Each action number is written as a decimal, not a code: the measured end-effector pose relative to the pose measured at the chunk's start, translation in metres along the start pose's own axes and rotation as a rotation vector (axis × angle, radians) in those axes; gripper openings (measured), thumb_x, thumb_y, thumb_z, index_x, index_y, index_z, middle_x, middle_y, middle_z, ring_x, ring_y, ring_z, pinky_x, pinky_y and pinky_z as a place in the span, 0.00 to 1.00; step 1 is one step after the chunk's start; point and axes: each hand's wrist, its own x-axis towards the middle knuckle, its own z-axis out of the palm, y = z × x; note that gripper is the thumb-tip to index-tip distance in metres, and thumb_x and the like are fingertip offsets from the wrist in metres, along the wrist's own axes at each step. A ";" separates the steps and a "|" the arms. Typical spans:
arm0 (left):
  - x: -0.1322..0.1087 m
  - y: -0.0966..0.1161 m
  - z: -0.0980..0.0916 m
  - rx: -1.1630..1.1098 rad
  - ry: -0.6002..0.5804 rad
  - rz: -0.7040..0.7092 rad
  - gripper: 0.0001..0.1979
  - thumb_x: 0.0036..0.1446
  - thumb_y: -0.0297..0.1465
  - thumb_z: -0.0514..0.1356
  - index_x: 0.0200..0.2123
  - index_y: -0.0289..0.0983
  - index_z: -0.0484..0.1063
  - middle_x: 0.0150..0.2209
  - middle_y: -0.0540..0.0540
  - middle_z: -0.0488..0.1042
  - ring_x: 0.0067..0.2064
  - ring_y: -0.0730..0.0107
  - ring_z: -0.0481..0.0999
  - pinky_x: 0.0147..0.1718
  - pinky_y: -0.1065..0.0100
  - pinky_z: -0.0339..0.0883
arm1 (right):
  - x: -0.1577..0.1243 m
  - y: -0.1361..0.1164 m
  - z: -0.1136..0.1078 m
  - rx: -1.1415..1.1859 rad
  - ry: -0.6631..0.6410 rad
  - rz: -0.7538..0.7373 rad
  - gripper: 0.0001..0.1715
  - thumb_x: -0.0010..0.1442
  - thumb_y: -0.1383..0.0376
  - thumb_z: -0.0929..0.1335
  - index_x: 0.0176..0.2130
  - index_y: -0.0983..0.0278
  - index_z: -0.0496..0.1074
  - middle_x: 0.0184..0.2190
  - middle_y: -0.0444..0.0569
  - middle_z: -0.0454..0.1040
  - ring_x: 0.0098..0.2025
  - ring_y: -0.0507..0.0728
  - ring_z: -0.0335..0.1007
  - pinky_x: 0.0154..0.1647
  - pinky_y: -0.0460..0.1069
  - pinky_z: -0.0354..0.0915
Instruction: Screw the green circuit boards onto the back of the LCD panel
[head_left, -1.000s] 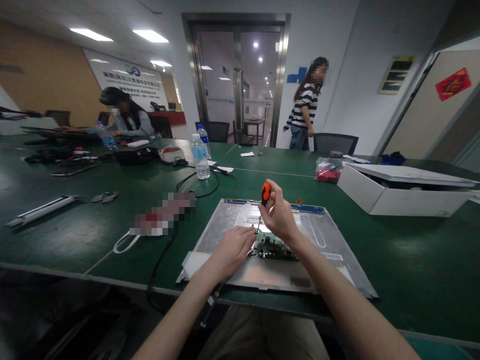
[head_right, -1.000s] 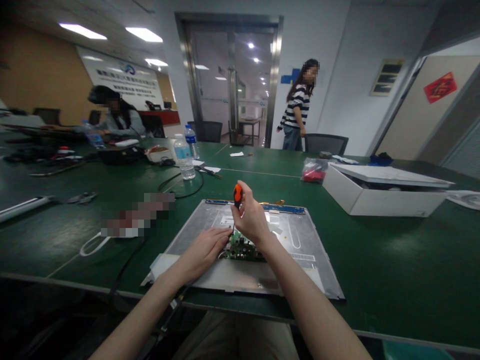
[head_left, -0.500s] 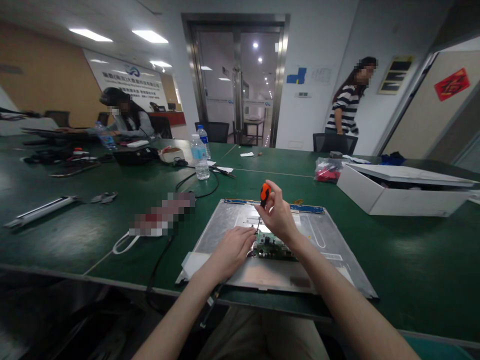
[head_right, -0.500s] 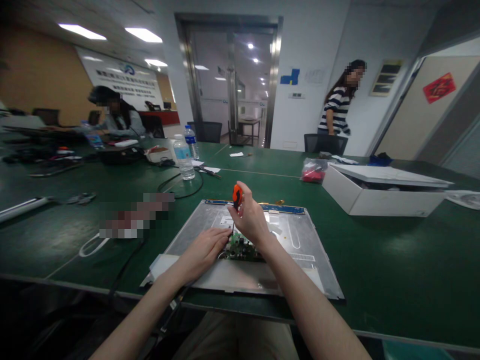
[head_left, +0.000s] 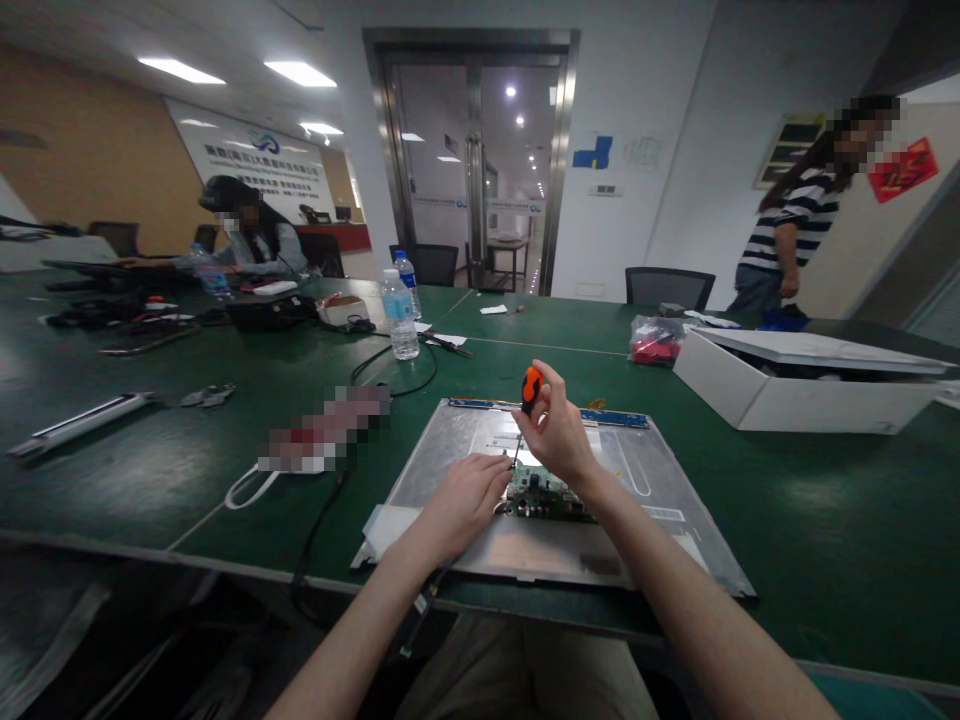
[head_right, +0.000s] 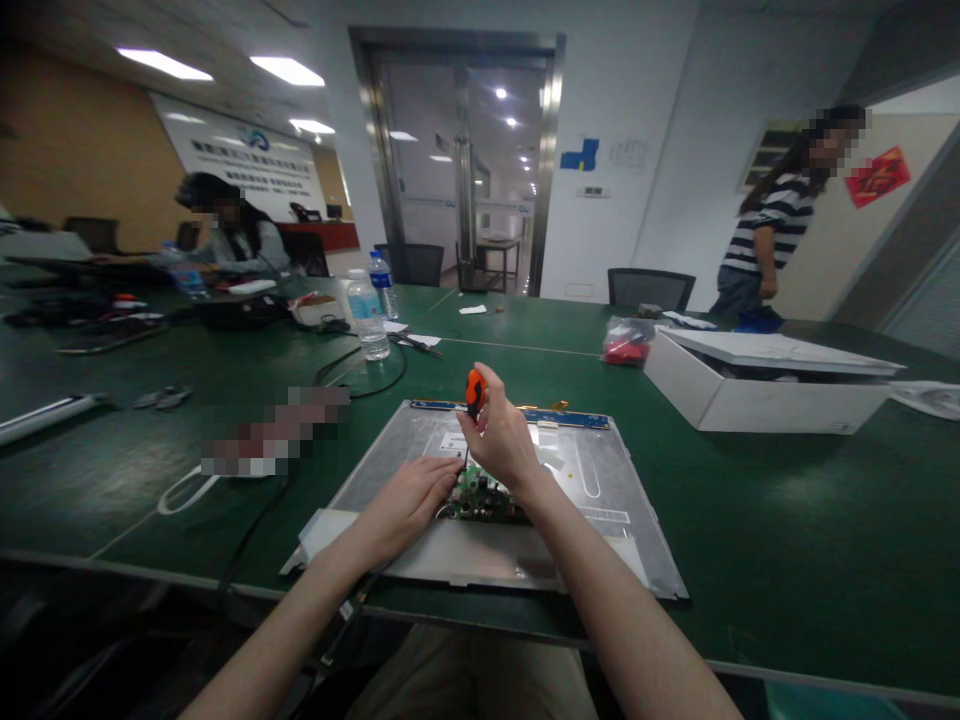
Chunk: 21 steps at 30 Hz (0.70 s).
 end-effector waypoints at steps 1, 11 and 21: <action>0.000 0.000 0.000 0.001 0.000 -0.001 0.20 0.66 0.33 0.44 0.49 0.35 0.73 0.50 0.42 0.75 0.51 0.58 0.72 0.51 0.58 0.64 | 0.000 0.000 0.000 0.005 0.007 0.006 0.36 0.59 0.66 0.65 0.62 0.64 0.48 0.23 0.37 0.62 0.21 0.50 0.60 0.26 0.45 0.60; 0.000 -0.002 0.001 0.007 0.002 0.002 0.21 0.67 0.35 0.43 0.50 0.36 0.72 0.51 0.43 0.75 0.51 0.59 0.72 0.51 0.59 0.64 | 0.001 0.000 -0.001 0.020 0.022 0.014 0.35 0.58 0.66 0.66 0.61 0.64 0.49 0.22 0.36 0.61 0.21 0.49 0.60 0.26 0.44 0.59; 0.000 -0.001 0.000 0.012 -0.006 0.001 0.21 0.67 0.34 0.43 0.50 0.36 0.73 0.51 0.43 0.75 0.51 0.60 0.72 0.51 0.60 0.63 | 0.000 0.001 0.002 0.008 -0.006 0.008 0.36 0.58 0.66 0.66 0.62 0.64 0.50 0.23 0.38 0.63 0.22 0.50 0.61 0.27 0.45 0.61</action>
